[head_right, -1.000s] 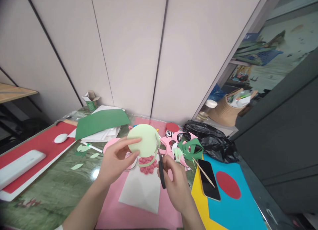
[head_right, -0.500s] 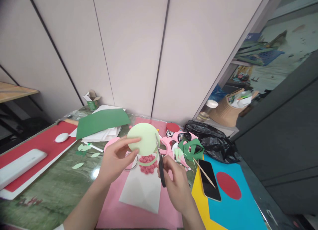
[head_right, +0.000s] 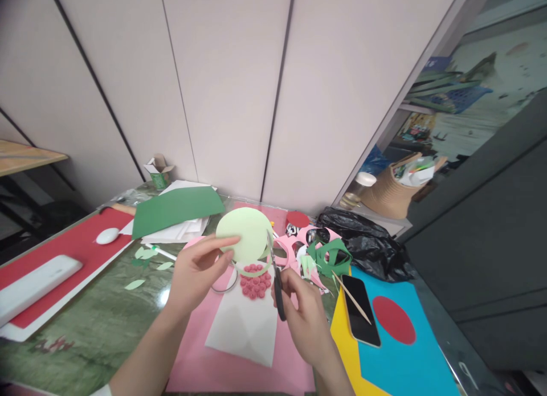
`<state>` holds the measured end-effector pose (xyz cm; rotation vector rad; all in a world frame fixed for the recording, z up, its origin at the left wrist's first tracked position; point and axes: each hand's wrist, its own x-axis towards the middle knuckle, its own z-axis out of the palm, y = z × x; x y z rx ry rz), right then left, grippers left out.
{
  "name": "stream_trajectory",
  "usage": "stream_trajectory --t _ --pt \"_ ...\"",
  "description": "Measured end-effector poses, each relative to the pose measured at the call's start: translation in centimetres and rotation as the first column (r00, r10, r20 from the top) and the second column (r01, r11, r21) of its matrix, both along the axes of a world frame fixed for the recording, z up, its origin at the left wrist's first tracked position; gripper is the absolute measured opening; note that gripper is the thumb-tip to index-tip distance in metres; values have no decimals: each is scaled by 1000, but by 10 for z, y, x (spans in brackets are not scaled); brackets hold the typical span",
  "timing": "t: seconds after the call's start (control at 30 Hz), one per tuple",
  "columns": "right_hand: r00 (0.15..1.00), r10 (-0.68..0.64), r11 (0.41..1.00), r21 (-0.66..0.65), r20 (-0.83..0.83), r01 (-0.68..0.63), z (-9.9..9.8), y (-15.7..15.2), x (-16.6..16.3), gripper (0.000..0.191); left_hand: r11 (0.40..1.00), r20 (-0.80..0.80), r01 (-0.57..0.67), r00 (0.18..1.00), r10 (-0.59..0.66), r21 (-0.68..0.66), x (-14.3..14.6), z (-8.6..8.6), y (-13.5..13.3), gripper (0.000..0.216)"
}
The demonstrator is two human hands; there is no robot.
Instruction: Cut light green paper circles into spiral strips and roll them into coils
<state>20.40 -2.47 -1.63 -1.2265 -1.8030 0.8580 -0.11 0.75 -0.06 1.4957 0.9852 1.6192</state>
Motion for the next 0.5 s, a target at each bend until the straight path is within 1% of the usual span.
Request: stream_trajectory --t 0.1,0.27,0.5 --pt "1000 3 1000 -5 -15 -3 0 0 0 25 1000 34 -17 999 17 -9 2 1 0 26" --pt "999 12 999 -33 -47 -13 -1 1 -1 27 998 53 15 998 -12 -57 5 0 -1 26" --pt "997 -9 998 -57 -82 5 -2 2 -2 26 996 -55 36 998 -40 -85 4 -5 -2 29"
